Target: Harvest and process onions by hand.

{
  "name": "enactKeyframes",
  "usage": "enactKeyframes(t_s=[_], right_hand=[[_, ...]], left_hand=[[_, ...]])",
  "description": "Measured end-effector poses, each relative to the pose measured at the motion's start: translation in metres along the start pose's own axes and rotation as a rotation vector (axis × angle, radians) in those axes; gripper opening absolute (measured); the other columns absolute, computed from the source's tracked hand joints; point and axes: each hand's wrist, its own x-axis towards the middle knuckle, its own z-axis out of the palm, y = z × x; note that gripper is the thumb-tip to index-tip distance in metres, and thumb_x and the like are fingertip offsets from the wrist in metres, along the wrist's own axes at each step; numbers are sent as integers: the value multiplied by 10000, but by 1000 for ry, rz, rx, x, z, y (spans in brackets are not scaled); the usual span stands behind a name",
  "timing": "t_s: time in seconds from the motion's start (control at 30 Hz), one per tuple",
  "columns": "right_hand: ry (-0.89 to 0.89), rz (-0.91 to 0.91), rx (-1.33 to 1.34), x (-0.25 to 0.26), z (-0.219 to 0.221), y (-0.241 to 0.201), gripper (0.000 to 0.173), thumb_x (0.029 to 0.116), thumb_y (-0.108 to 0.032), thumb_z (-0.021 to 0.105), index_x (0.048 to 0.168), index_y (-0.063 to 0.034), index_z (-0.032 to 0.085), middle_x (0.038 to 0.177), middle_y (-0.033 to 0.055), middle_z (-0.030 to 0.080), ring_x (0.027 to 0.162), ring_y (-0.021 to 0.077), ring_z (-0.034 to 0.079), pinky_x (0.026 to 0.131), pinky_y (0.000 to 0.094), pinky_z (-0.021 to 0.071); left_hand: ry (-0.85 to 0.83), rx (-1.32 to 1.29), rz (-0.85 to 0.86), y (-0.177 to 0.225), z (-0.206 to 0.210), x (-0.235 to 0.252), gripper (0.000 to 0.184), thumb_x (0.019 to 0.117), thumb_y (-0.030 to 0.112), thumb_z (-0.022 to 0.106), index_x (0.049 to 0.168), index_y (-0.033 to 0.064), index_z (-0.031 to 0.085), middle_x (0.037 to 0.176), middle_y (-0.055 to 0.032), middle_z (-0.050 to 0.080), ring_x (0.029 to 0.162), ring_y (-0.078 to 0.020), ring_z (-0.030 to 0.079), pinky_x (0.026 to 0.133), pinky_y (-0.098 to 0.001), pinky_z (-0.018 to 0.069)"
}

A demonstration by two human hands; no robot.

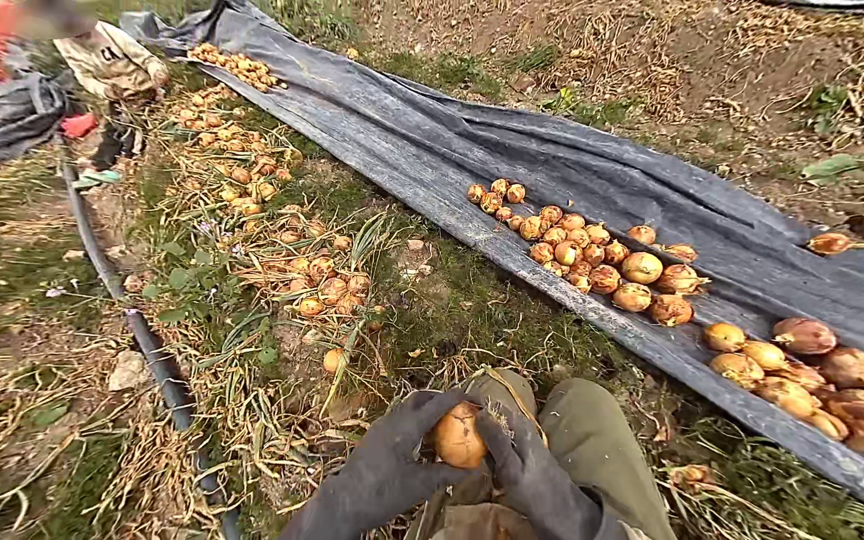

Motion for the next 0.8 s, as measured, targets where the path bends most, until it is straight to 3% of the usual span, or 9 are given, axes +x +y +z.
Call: enactKeyframes(t_s=[0.1, 0.17, 0.23, 0.3, 0.4, 0.47, 0.53, 0.7, 0.8], right_hand=[[-53, -10, -470, -1, -14, 0, 601, 1051, -577, 385, 1218, -99, 710, 1024, 129, 746, 993, 277, 719, 880, 526, 567], [-28, -118, -656, -4, -22, -2, 549, 1040, -573, 421, 1240, -153, 712, 1024, 125, 755, 935, 316, 737, 790, 561, 585], [161, -215, -535, -7, -33, 0, 486, 1030, -522, 496, 1278, -163, 712, 1066, 96, 763, 932, 252, 746, 782, 510, 606], [239, -61, -211, -6, -53, -1, 527, 1040, -530, 485, 1430, -195, 599, 1230, 43, 715, 1022, 137, 704, 896, 415, 594], [185, 298, -16, -7, -71, 21, 628, 993, -626, 498, 1479, -229, 505, 1014, 79, 675, 759, 195, 649, 697, 440, 568], [-13, 390, -164, -15, -74, 34, 721, 968, -716, 448, 1403, -152, 562, 1148, 134, 678, 985, 255, 681, 867, 499, 559], [-137, 350, -272, -19, -66, 38, 747, 955, -742, 441, 1283, -106, 657, 1171, 147, 697, 1134, 284, 662, 992, 537, 517], [75, 445, 87, -2, -51, 14, 594, 1030, -561, 481, 1314, -53, 599, 1116, 108, 685, 996, 164, 670, 910, 381, 554], [147, 565, 200, 4, -59, -24, 445, 1089, -417, 386, 1233, -32, 559, 898, 36, 597, 704, 93, 572, 638, 299, 523]], left_hand=[[-244, -229, -263, 15, 3, -2, 728, 841, 506, 819, 1474, 272, 548, 1291, 4, 693, 1154, -105, 673, 1017, -381, 572], [-276, -462, -479, 24, 17, -2, 599, 890, 464, 772, 1394, 185, 607, 1152, -36, 724, 938, -132, 710, 802, -348, 608], [-233, -725, -607, 30, 26, -2, 583, 863, 303, 797, 1375, 124, 586, 1052, -82, 702, 727, -159, 653, 584, -312, 548], [-139, -797, -605, 36, 25, 4, 500, 824, 124, 799, 1281, 64, 607, 985, -108, 711, 652, -178, 660, 553, -313, 571], [-74, -602, -596, 60, 10, 19, 182, 949, 140, 720, 1080, 39, 643, 816, -76, 730, 518, -126, 622, 475, -256, 524], [-99, -424, -532, 76, 1, 33, 195, 1017, 273, 646, 1003, 79, 664, 801, -38, 717, 571, -119, 661, 510, -263, 561], [-139, -187, -446, 84, -2, 47, 331, 1031, 438, 593, 1077, 135, 719, 926, -8, 734, 787, -120, 729, 732, -329, 641], [-493, 266, -442, 115, 14, 79, 471, 1089, 427, 465, 1340, 77, 655, 1273, -161, 686, 1174, -306, 662, 1056, -534, 482], [-648, 360, -215, 93, 39, 97, 544, 1080, 463, 445, 1155, -14, 696, 1134, -252, 699, 1090, -429, 672, 960, -631, 497]])
